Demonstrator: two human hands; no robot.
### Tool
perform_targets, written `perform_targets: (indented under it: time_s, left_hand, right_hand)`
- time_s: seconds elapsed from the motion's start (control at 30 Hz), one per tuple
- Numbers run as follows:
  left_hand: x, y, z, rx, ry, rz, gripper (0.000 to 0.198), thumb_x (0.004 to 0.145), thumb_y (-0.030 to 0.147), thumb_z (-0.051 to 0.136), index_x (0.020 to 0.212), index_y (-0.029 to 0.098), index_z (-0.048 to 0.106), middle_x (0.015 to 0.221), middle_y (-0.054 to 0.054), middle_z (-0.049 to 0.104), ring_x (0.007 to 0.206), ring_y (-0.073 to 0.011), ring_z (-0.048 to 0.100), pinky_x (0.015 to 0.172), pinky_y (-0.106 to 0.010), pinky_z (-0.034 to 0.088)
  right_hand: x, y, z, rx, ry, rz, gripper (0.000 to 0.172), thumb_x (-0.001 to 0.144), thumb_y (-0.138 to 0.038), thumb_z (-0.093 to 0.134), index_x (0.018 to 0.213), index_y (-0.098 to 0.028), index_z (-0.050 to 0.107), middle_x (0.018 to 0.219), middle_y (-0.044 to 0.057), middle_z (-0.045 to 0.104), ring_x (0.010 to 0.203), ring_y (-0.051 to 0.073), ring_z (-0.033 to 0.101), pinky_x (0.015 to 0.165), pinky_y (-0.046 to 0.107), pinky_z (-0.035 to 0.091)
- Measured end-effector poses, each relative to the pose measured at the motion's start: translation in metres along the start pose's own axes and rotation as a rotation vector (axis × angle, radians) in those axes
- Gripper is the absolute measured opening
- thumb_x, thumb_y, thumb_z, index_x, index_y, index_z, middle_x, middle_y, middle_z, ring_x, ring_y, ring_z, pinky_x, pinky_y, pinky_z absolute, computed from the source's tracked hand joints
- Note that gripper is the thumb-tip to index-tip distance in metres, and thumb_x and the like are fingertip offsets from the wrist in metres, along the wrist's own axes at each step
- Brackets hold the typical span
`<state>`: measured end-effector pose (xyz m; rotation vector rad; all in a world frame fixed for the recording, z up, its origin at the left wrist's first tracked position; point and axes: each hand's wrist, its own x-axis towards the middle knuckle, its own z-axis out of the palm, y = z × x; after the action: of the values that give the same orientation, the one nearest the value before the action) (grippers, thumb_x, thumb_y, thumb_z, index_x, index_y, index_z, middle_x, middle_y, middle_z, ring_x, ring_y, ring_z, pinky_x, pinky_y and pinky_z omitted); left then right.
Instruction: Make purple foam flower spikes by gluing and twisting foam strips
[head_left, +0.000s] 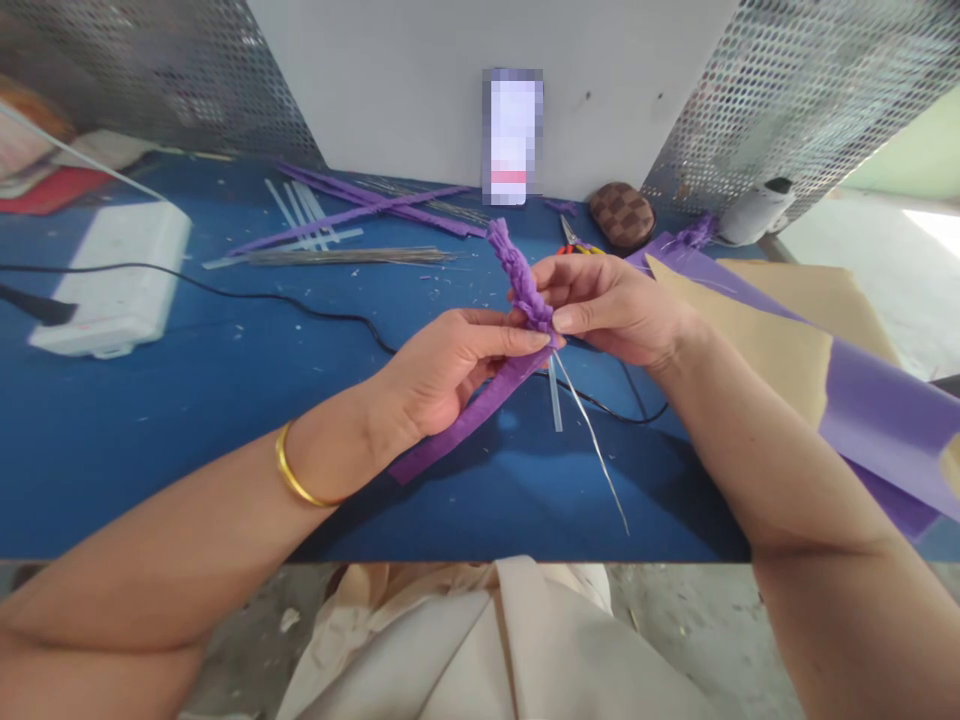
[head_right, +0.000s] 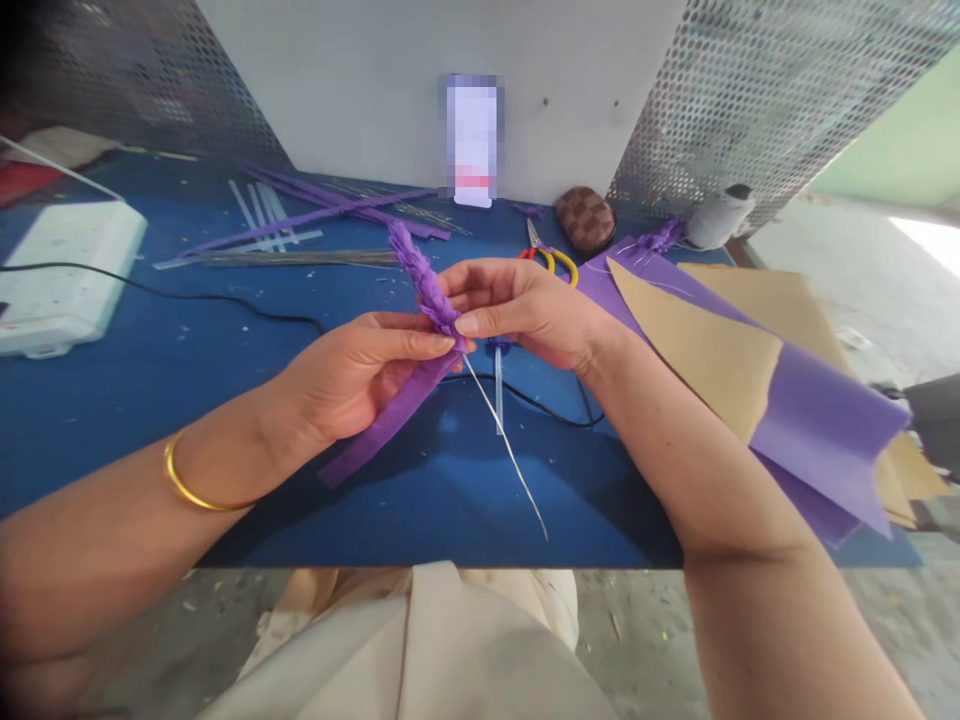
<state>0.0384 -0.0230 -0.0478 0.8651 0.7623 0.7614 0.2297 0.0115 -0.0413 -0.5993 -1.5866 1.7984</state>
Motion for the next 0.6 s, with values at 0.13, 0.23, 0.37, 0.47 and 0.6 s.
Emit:
perform_targets:
  time_s: [0.13, 0.23, 0.37, 0.47, 0.6]
  left_hand:
    - [-0.0003, -0.0009, -0.0008, 0.023, -0.018, -0.025, 0.010, 0.067, 0.018, 0.081, 0.075, 0.017, 0.077, 0.079, -0.004, 0.076, 0.079, -0.0162, 0.070, 0.084, -0.028, 0.054]
    - [-0.0009, -0.0003, -0.0005, 0.037, -0.024, -0.011, 0.009, 0.067, 0.019, 0.081, 0.075, 0.017, 0.077, 0.079, -0.003, 0.075, 0.080, -0.0168, 0.070, 0.085, -0.030, 0.053]
    - [-0.0010, 0.0000, -0.0003, 0.045, -0.019, -0.012, 0.009, 0.066, 0.020, 0.081, 0.075, 0.018, 0.078, 0.080, -0.004, 0.075, 0.080, -0.0165, 0.070, 0.084, -0.028, 0.053]
    - [-0.0005, -0.0003, -0.0009, 0.062, -0.019, -0.027, 0.010, 0.066, 0.022, 0.081, 0.075, 0.018, 0.078, 0.085, -0.006, 0.076, 0.080, -0.0168, 0.070, 0.082, -0.029, 0.054]
    - [-0.0003, 0.0003, -0.0021, 0.077, -0.036, -0.026, 0.012, 0.067, 0.023, 0.079, 0.077, 0.018, 0.078, 0.086, -0.007, 0.076, 0.080, -0.0170, 0.069, 0.083, -0.029, 0.053]
  right_hand:
    - [0.0018, 0.0033, -0.0019, 0.005, -0.051, -0.026, 0.029, 0.073, -0.020, 0.080, 0.096, -0.013, 0.064, 0.085, 0.000, 0.069, 0.070, 0.009, 0.063, 0.065, 0.020, 0.052]
    - [0.0022, 0.0045, -0.0014, 0.021, -0.062, -0.042, 0.028, 0.074, -0.020, 0.080, 0.096, -0.013, 0.064, 0.083, 0.000, 0.068, 0.068, 0.008, 0.062, 0.063, 0.019, 0.051]
    - [0.0018, 0.0034, 0.0002, 0.021, -0.029, -0.020, 0.028, 0.072, -0.019, 0.081, 0.095, -0.013, 0.064, 0.080, 0.000, 0.068, 0.067, 0.008, 0.062, 0.062, 0.019, 0.051]
    - [0.0021, 0.0029, 0.0003, 0.027, -0.024, 0.000, 0.028, 0.071, -0.020, 0.082, 0.091, -0.012, 0.064, 0.079, 0.000, 0.068, 0.063, 0.008, 0.060, 0.058, 0.019, 0.050]
    - [0.0020, 0.0021, 0.0008, 0.012, -0.027, -0.002, 0.027, 0.071, -0.022, 0.082, 0.088, -0.011, 0.065, 0.075, 0.000, 0.066, 0.060, 0.007, 0.057, 0.058, 0.019, 0.049]
